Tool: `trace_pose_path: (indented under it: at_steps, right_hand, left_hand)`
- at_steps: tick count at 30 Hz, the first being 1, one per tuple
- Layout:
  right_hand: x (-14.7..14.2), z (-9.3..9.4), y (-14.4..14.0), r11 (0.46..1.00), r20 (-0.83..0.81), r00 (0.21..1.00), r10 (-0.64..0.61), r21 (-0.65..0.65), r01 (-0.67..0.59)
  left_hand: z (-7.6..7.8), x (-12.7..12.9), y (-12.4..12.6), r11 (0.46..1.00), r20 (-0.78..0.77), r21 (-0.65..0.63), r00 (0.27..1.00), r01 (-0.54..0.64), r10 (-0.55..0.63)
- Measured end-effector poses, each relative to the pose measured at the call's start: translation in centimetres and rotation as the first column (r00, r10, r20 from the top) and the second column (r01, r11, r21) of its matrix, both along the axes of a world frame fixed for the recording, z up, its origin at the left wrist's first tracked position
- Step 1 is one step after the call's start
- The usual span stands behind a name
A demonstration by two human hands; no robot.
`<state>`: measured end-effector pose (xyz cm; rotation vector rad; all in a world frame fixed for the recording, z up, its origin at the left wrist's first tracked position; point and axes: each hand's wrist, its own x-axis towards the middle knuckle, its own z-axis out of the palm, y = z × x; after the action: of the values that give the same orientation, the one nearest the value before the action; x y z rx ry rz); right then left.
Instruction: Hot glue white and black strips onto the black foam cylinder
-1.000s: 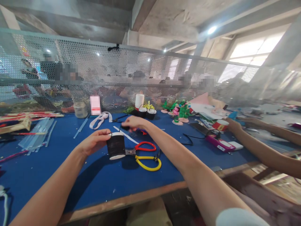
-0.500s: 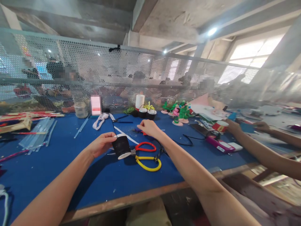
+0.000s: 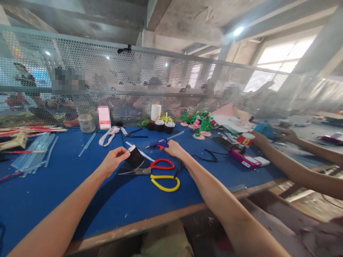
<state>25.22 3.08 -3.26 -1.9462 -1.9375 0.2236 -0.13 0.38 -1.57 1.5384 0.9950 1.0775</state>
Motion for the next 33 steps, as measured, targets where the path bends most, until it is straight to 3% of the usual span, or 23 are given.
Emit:
trace_pose_path:
  at_steps: [2,4,7,9,13,16,18,33]
  right_hand:
    - [0.0,1.0,-0.4,0.996,-0.173,0.984,-0.051,0.068,0.063]
    - [-0.3,2.4,-1.1,0.982,-0.477,0.879,-0.024,0.154,0.111]
    - [-1.3,4.5,-2.6,0.991,-0.755,0.646,0.113,0.134,-0.016]
    - [-2.4,5.1,-3.7,0.987,-0.773,0.614,0.16,0.124,-0.102]
    - [-4.7,3.9,-5.4,0.96,-0.723,0.631,0.279,0.235,-0.155]
    - [-5.7,2.4,-6.1,0.945,-0.543,0.782,0.305,0.276,-0.177]
    - [-6.1,1.8,-6.5,0.922,-0.424,0.842,0.333,0.335,-0.196]
    - [-6.5,1.6,-7.1,0.941,-0.311,0.91,0.275,0.282,-0.188]
  left_hand:
    - [0.1,-0.2,0.0,1.0,-0.051,0.025,0.999,0.018,-0.017]
    - [0.3,-0.4,0.0,0.999,-0.084,0.037,0.996,0.037,-0.034]
    - [0.6,-0.5,-0.2,0.998,-0.103,0.026,0.993,0.057,-0.054]
    - [0.5,-0.4,-0.3,0.998,-0.105,0.032,0.993,0.058,-0.054]
    - [-0.4,-0.2,0.0,0.996,-0.08,0.093,0.997,0.016,-0.008]
    - [-0.9,-0.1,0.3,0.995,-0.059,0.095,0.998,-0.025,0.031]
    - [-1.1,0.0,0.3,0.996,-0.048,0.079,0.998,-0.036,0.039]
    - [-1.1,0.0,0.3,0.997,-0.034,0.057,0.998,-0.049,0.051]
